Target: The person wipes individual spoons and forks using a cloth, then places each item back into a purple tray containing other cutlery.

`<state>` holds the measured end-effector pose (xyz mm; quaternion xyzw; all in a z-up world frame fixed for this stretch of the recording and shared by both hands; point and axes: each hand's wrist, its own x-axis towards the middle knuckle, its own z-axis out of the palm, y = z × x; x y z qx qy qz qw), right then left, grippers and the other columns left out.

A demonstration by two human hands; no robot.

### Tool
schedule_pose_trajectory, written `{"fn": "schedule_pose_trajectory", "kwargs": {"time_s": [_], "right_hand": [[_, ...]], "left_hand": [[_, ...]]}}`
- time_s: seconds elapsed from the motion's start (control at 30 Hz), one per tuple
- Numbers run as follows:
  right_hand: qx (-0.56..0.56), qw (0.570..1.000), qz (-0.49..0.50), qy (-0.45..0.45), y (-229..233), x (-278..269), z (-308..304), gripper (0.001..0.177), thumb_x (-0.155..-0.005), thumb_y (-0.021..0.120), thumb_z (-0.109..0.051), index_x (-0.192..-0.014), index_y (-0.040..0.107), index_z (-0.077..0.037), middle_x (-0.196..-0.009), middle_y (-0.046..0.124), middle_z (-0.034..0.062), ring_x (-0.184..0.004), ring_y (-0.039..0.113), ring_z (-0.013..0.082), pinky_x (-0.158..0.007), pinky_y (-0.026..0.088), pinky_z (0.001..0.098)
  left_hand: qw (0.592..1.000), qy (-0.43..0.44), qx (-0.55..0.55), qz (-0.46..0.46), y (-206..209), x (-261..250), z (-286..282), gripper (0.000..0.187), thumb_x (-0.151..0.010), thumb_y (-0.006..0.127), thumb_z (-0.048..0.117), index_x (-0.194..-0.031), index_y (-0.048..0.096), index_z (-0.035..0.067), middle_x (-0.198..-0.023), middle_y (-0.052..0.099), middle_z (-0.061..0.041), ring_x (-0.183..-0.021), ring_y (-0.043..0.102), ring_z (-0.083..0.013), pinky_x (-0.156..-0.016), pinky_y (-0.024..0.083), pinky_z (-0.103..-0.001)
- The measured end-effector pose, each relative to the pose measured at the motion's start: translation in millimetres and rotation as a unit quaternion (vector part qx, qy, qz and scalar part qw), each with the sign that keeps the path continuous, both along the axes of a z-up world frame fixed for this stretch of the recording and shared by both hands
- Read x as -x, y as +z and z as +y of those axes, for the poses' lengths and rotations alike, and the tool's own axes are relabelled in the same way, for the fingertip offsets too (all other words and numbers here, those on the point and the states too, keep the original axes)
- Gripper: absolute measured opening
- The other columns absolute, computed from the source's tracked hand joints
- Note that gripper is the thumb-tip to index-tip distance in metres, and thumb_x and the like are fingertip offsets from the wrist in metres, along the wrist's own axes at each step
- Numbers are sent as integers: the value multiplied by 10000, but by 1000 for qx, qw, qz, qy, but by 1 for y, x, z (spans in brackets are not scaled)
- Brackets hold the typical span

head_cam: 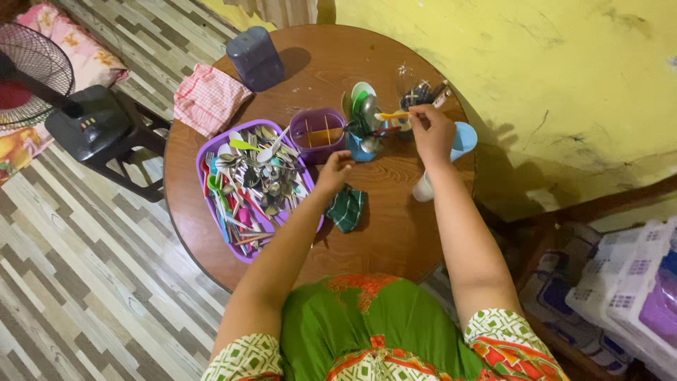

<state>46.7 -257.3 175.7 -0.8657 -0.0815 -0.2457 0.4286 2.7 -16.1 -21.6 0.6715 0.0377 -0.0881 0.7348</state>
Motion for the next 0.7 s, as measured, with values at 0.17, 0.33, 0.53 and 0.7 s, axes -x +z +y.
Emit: {"fn": "schedule_pose_trajectory", "kwargs": {"time_s": [0.17,0.33,0.53,0.7], "right_hand": [[117,990,-67,47,-21,-26,1,111,-837,776,-50,-939,773,-94,-898,740,84,-858,662,299,-787,501,413],[158,985,-41,47,-48,-53,4,74,-837,802,-144,-907,778,-152,-884,729,33,-894,629,273,-866,448,447],[218,974,-48,28,-78,-79,13,56,-831,812,-198,-851,759,-198,-864,741,-30,-920,606,242,-890,364,466],[281,958,-52,33,-98,-94,19,53,-842,815,-209,-838,762,-206,-835,733,-24,-936,607,239,-889,361,464]], "left_hand": [[994,-15,16,106,-6,-18,-29,423,-977,601,50,-1369,488,163,-1225,633,-53,-976,566,-148,-792,487,-290],[970,-21,127,206,17,-29,-41,575,-911,628,23,-1386,370,217,-1218,612,-42,-817,528,-147,-672,433,-302],[946,61,266,177,9,-55,-27,725,-831,554,-115,-1449,372,217,-1236,574,-128,-875,523,-201,-688,461,-308],[947,72,266,166,4,-61,-14,801,-758,493,-184,-1448,353,198,-1425,531,-134,-1083,531,-216,-752,418,-325]]}}
